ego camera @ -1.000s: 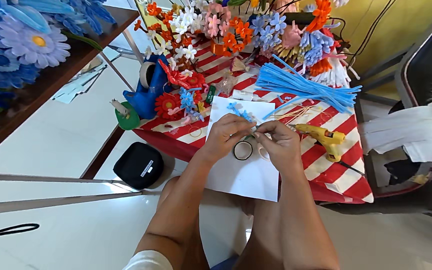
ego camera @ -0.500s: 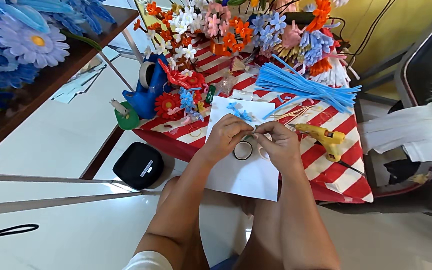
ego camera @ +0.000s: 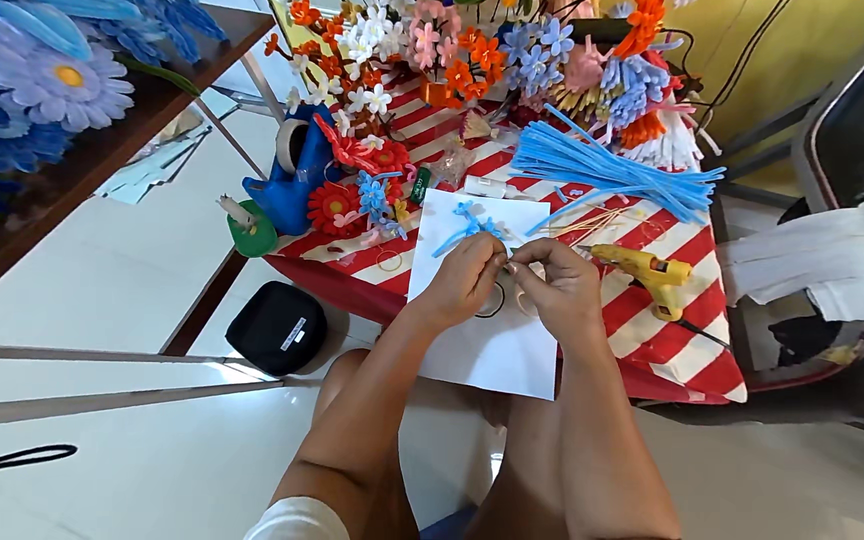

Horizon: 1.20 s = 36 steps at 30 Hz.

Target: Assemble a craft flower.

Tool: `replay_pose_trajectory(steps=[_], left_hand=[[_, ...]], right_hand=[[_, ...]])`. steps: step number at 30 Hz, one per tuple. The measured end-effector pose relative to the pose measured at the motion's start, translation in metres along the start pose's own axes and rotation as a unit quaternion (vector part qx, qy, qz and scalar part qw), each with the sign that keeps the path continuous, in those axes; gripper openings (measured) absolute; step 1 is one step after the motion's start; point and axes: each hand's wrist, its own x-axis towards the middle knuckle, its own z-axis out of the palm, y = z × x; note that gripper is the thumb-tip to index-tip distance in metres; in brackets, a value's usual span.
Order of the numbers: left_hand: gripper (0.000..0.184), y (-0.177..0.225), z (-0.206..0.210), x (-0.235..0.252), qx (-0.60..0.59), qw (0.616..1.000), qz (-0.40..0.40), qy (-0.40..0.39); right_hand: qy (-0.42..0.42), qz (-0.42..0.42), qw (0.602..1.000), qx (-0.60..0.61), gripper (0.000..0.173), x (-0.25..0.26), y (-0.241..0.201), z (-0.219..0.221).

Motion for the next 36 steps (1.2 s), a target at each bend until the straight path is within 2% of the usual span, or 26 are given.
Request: replay_pose_trajectory(steps=[5,9,12,14,17,22,25,30,36], left_hand=[[0.022,-0.001,-0.003,0.003,0.004,1.000,0.004,0.012],[0.017,-0.007,-0.014,0.002,0.012,0.999,0.006,0.032],[0.025,-0.007,-0.017,0.001,0.009,0.999,0.043,0.017],[0.021,-0.007,-0.013,0.001,0.020,0.997,0.072,0.023],[0.014,-0.007,-0.008,0.001,0.044,0.994,0.090,0.044],[0.015,-0.007,-0.010,0.001,0.102,0.988,0.105,0.048],[0.017,-0.006,-0.010,0.001,0.105,0.990,0.087,0.038],[0.018,-0.002,-0.010,0.000,-0.018,0.999,-0.015,0.047],[0.016,-0.002,-0.009,0.001,-0.005,0.999,-0.028,0.042]], right_hand=[[0.009,-0.027,1.000,-0.011,0.010,0.001,0.003,0.000],[0.030,-0.016,0.999,-0.002,0.020,0.001,0.002,-0.003],[0.029,0.000,0.999,0.015,0.032,0.001,0.001,-0.002],[0.027,0.012,0.999,0.022,0.035,0.001,-0.001,-0.001],[0.018,0.021,0.999,0.024,0.033,0.001,-0.002,0.001],[0.009,0.027,0.999,0.015,0.027,0.001,-0.001,0.001],[-0.005,0.017,1.000,-0.014,0.024,0.001,0.001,0.001],[-0.028,0.021,0.998,-0.043,0.041,0.000,0.001,0.002],[-0.018,-0.001,0.997,-0.069,0.029,0.001,0.003,0.004]])
